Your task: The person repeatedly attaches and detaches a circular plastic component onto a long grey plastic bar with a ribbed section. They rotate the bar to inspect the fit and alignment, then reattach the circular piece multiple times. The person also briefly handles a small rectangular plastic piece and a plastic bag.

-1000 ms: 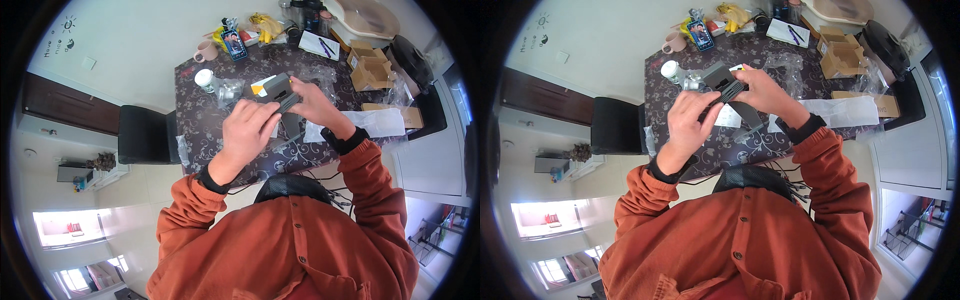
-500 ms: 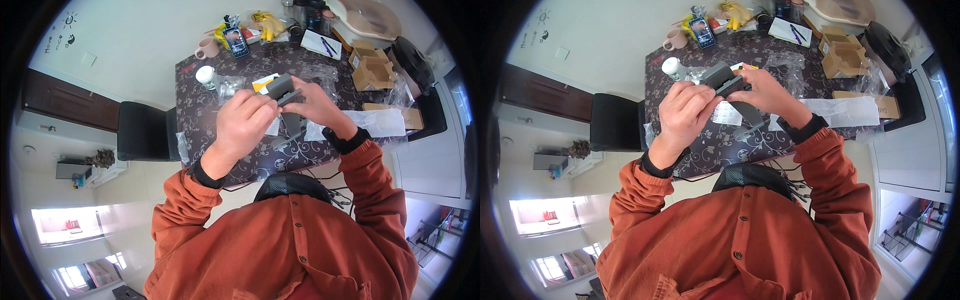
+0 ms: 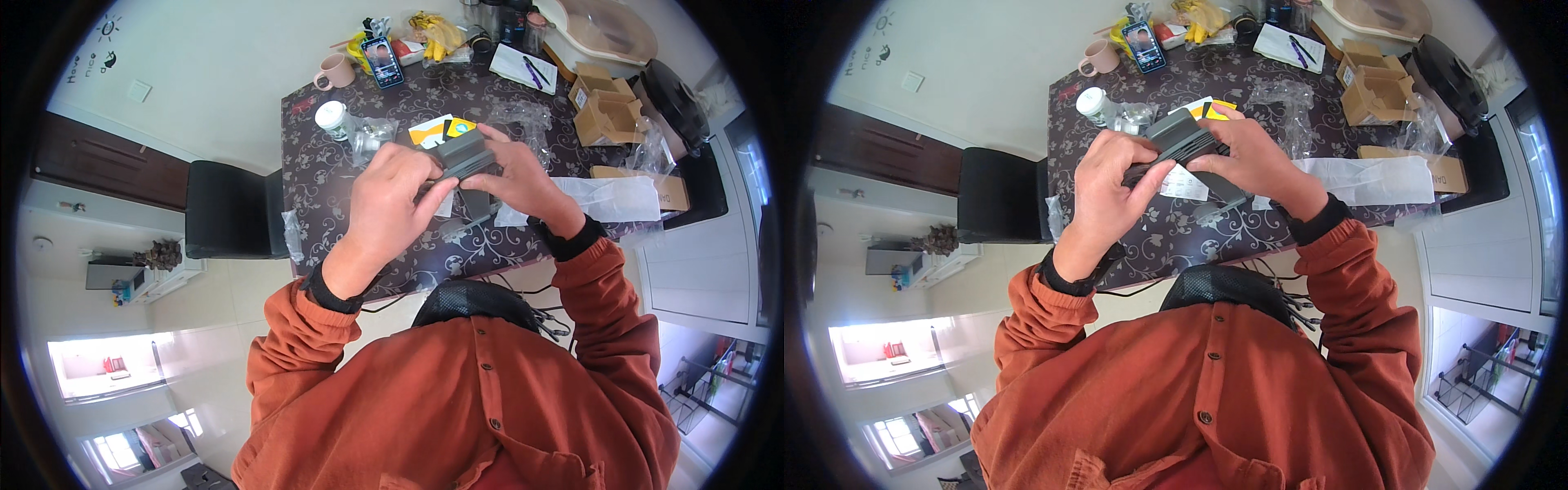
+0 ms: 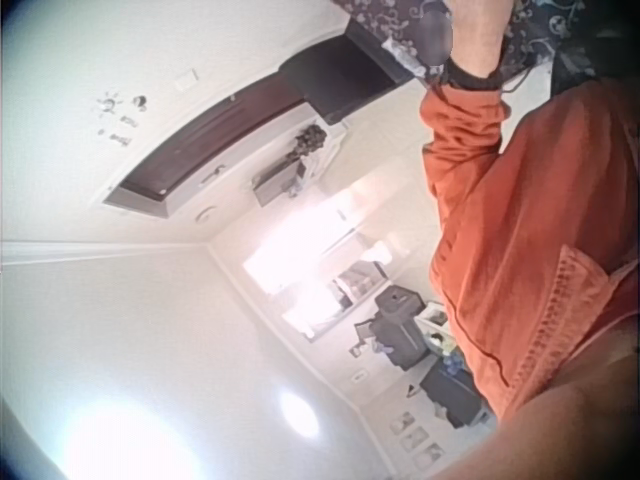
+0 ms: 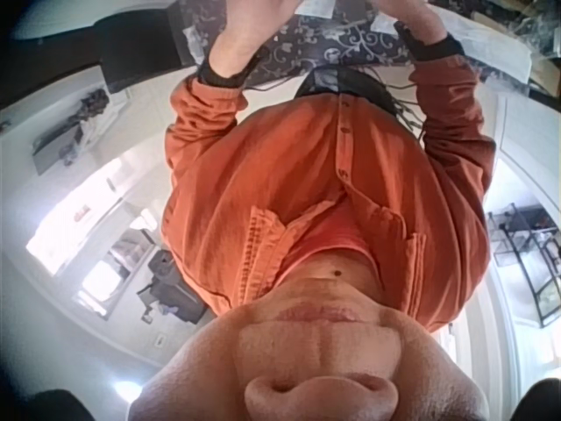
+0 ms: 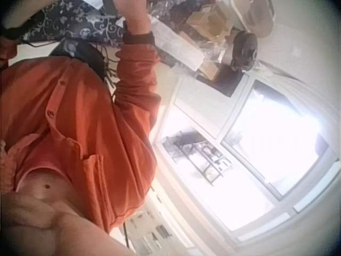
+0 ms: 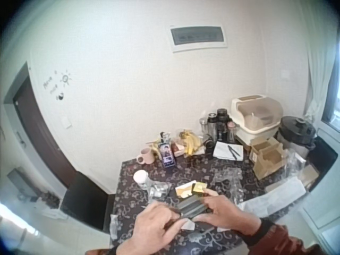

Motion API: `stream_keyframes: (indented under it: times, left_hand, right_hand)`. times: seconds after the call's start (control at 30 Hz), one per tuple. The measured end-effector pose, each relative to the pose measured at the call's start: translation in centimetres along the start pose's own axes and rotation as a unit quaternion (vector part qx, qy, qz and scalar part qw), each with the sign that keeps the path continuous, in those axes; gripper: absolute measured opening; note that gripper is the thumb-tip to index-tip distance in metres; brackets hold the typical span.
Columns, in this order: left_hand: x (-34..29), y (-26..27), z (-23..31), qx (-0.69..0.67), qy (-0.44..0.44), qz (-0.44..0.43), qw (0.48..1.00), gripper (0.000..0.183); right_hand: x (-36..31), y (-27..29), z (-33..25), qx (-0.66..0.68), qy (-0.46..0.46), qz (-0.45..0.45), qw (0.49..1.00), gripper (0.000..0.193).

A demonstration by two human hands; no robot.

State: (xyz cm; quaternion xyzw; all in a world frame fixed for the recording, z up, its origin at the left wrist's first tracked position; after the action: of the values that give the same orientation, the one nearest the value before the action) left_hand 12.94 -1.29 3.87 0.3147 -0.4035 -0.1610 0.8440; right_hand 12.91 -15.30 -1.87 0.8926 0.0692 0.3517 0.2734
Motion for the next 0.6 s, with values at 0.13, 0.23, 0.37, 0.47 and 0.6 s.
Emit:
stream_keyframes:
  times: [0.13,0.23,0.37,0.47,0.6]
  left_hand:
    - [-0.7,0.2,-0.6,-0.013,0.030,0.011,0.999,0.020]
    - [-1.7,0.0,-0.6,-0.033,0.038,0.039,0.998,0.019]
    - [-1.9,0.3,-0.9,-0.026,0.030,0.048,0.998,0.019]
    - [-1.2,1.0,-0.6,0.009,0.008,0.019,1.000,0.019]
    - [-0.3,2.2,-0.7,0.052,0.003,-0.038,0.998,0.021]
  right_hand:
    - [0.3,-0.4,-0.3,0.019,0.002,0.000,1.000,0.024]
    - [0.6,-0.7,-0.4,0.030,0.010,0.000,1.000,0.023]
    - [0.6,-1.3,0.1,0.042,-0.017,-0.006,0.999,0.022]
    - [0.8,-1.1,-0.4,0.032,0.009,0.025,0.999,0.020]
    - [0.7,-1.6,-0.6,0.021,0.013,0.008,1.000,0.019]
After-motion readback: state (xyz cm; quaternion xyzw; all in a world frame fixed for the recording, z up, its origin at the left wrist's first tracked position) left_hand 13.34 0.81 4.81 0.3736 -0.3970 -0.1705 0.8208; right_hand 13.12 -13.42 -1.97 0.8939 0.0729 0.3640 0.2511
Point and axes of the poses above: each hand's wrist, its own x-axis towards the middle knuckle, its own y-axis out of the back of the hand, z = x × y, the point moved 9 cm from there along x, towards the middle knuckle, and after that the axes turned 11 degrees about y, right-handed, at the moved point
